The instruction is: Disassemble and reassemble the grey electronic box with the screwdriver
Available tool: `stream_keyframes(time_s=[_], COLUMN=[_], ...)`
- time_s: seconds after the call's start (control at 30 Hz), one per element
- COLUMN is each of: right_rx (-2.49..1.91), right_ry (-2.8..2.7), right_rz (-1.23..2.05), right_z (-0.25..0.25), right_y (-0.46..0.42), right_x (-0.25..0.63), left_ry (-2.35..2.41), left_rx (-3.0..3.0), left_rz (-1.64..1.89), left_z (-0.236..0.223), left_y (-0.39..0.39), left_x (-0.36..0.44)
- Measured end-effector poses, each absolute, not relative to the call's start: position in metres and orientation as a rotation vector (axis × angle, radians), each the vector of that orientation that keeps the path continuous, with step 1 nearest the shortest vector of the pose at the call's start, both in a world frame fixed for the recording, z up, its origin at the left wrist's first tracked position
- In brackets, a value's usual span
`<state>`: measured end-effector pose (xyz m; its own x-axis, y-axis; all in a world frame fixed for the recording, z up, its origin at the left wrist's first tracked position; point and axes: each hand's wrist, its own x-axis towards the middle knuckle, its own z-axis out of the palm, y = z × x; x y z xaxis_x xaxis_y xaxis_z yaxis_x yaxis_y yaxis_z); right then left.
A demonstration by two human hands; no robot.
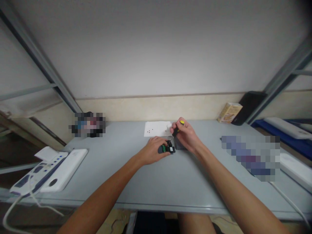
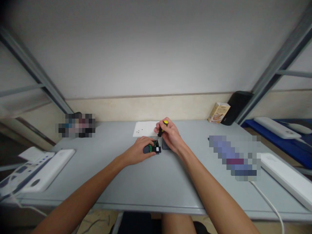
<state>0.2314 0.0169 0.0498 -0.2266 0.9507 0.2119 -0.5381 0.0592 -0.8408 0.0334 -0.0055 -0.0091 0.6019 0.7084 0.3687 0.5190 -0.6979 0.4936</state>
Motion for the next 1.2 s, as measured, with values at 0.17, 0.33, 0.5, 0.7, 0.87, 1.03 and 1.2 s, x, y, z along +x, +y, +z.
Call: stream_keyframes(time_s=[0.17,0.33,0.5,0.7,0.87,1.03,1.2], right_rx=[-0.489,-0.476,-0.466,-0.48,-0.461,-0.442,-0.676], right_ry=[-0.971,-1.034,-0.971,-0.898,-0.915,-0.921,-1.086], right_rz=[1.546,1.555,1.497,1.599,1.56,1.57,1.317], right_z=[0.0498,0.0501,0.0465,0.0485,0.0478,0.0475,0.0411], right_y=[0.0185,0.0173,0.0202,0.0215,0.0192,0.0233,0.0248], right_x=[0.2304,0.2359,0.2319,0.2342,0.2361,0.2347,0.2322], left_ry=[0.979,0.977,0.975,0.953,0.96,0.962,0.955], left_rx=[2.5,2.506,2.51,2.508,2.501,2.499,2.51], left_rz=[0.801,0.831,0.839,0.835,0.839,0.843,0.851], left_z=[-0.0079,-0.0126,-0.0146,-0.0123,-0.0103,-0.0115,-0.0121], left_y=[-0.0062,-0.0042,-0.0029,-0.0031,-0.0046,-0.0043,-0.0038], left_x=[0.0333,0.0331,0.0333,0.0333,0.033,0.0332,0.0334])
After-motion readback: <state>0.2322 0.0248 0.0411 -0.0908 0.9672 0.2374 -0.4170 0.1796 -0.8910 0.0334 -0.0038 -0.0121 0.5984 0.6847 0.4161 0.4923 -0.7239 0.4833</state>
